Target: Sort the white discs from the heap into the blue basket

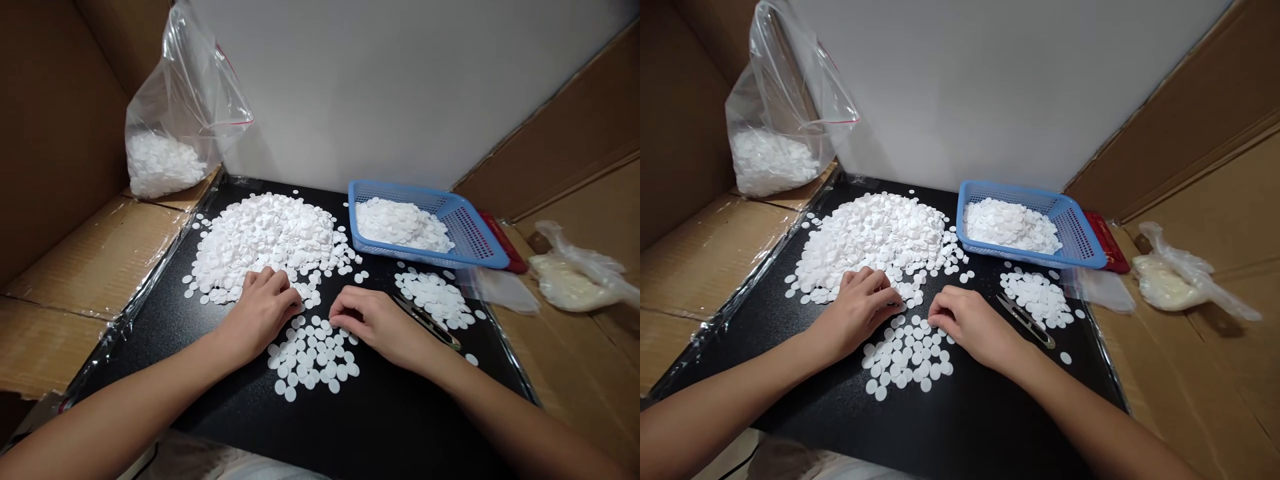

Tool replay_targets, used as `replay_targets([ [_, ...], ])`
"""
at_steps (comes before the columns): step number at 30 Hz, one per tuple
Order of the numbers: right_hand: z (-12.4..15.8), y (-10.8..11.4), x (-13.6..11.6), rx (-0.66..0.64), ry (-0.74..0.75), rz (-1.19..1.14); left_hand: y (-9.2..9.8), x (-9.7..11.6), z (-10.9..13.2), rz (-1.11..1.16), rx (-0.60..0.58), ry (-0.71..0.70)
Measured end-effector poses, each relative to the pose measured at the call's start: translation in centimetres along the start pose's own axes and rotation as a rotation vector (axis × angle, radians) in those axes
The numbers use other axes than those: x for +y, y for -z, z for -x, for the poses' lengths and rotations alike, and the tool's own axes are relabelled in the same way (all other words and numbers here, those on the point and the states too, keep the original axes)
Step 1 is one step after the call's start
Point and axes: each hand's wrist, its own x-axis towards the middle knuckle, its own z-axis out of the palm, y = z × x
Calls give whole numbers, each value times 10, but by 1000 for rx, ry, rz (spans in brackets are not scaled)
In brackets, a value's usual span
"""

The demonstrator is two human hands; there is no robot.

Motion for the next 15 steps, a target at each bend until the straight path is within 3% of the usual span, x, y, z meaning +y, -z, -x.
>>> replay_targets([
  [6, -13, -12, -5, 156, 96, 101, -1, -1, 1, 36, -27, 23],
  [15, -23, -17, -10, 84, 127, 101, 2, -2, 5, 69, -45, 17],
])
